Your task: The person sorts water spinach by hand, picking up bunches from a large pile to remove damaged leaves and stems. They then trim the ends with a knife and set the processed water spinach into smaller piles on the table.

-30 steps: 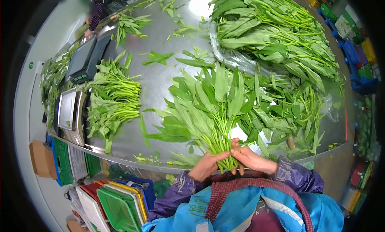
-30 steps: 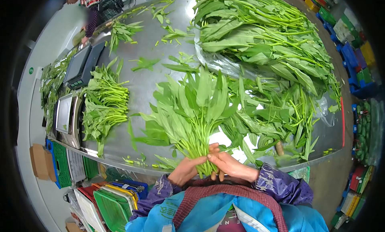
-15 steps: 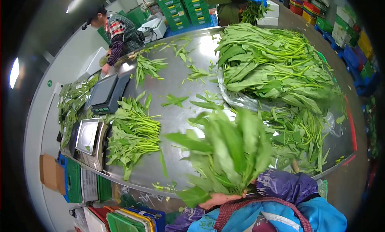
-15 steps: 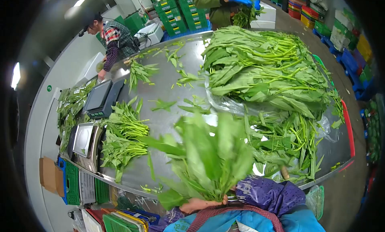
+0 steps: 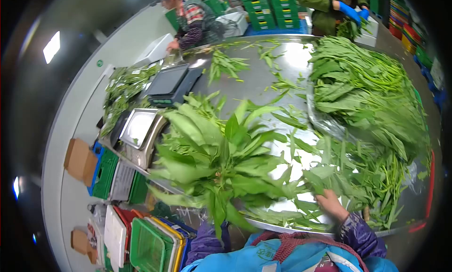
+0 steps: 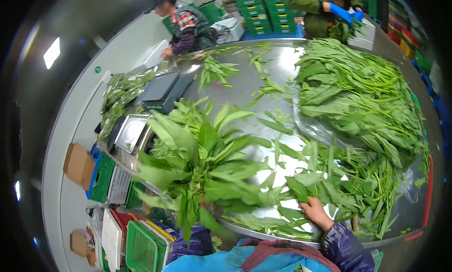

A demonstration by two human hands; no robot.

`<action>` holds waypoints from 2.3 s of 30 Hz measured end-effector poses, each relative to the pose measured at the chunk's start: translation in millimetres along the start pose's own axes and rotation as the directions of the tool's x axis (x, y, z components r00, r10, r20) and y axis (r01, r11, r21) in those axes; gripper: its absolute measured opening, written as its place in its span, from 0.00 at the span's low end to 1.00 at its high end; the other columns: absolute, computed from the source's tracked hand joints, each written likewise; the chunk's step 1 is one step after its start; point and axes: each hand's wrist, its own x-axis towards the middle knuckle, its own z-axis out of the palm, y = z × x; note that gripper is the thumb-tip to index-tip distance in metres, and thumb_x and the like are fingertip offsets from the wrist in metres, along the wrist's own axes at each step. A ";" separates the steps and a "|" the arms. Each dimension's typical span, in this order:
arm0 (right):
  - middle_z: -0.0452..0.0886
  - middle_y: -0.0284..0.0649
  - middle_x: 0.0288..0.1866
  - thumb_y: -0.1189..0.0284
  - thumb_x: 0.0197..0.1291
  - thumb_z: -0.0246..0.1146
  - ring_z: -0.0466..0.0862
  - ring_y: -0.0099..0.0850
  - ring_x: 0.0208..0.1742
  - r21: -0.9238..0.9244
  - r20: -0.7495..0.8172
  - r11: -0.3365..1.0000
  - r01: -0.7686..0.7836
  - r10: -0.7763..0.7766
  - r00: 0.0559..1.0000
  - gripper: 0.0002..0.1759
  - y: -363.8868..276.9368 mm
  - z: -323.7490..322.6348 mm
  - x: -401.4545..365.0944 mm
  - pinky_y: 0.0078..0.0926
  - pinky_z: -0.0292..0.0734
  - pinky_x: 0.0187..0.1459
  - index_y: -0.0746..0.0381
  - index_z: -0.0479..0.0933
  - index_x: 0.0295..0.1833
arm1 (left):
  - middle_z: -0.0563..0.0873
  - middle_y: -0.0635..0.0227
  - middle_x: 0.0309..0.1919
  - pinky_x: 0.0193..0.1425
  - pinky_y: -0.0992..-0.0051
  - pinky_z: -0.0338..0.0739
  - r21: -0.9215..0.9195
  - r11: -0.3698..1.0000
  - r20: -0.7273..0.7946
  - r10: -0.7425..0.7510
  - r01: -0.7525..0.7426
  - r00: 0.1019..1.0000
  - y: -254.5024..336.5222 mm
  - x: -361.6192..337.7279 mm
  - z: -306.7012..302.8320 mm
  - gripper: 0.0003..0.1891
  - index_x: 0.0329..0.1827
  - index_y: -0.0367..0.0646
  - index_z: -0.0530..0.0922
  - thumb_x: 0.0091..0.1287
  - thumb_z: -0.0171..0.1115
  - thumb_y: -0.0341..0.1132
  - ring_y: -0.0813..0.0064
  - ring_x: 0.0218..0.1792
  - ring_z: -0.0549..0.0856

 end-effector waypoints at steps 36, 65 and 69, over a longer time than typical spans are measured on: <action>0.68 0.31 0.14 0.75 0.62 0.53 0.64 0.19 0.10 0.240 -0.010 0.962 -0.128 0.134 0.991 0.06 -18.8 -2.0 -6.7 0.17 0.56 0.12 0.65 0.71 0.33 | 0.78 0.66 0.34 0.57 0.61 0.64 0.488 0.742 -0.052 0.551 -0.460 0.833 132.0 63.1 -41.2 0.13 0.40 0.44 0.78 0.49 0.56 0.27 0.66 0.45 0.76; 0.69 0.29 0.14 0.72 0.62 0.57 0.65 0.17 0.11 0.216 0.079 0.971 -0.098 0.083 0.993 0.08 -12.8 -7.2 -9.0 0.18 0.58 0.13 0.65 0.70 0.33 | 0.81 0.63 0.36 0.55 0.64 0.66 0.291 0.858 -0.252 0.495 -0.423 0.831 141.5 78.5 -25.6 0.14 0.38 0.40 0.79 0.47 0.61 0.33 0.62 0.45 0.77; 0.68 0.30 0.14 0.72 0.61 0.58 0.65 0.17 0.11 0.206 0.054 0.970 -0.127 0.119 0.991 0.07 -18.7 -4.8 -9.5 0.17 0.57 0.13 0.64 0.70 0.34 | 0.82 0.61 0.36 0.54 0.64 0.67 0.229 0.876 -0.248 0.475 -0.425 0.845 131.5 85.9 -22.4 0.18 0.39 0.39 0.79 0.45 0.63 0.40 0.59 0.44 0.78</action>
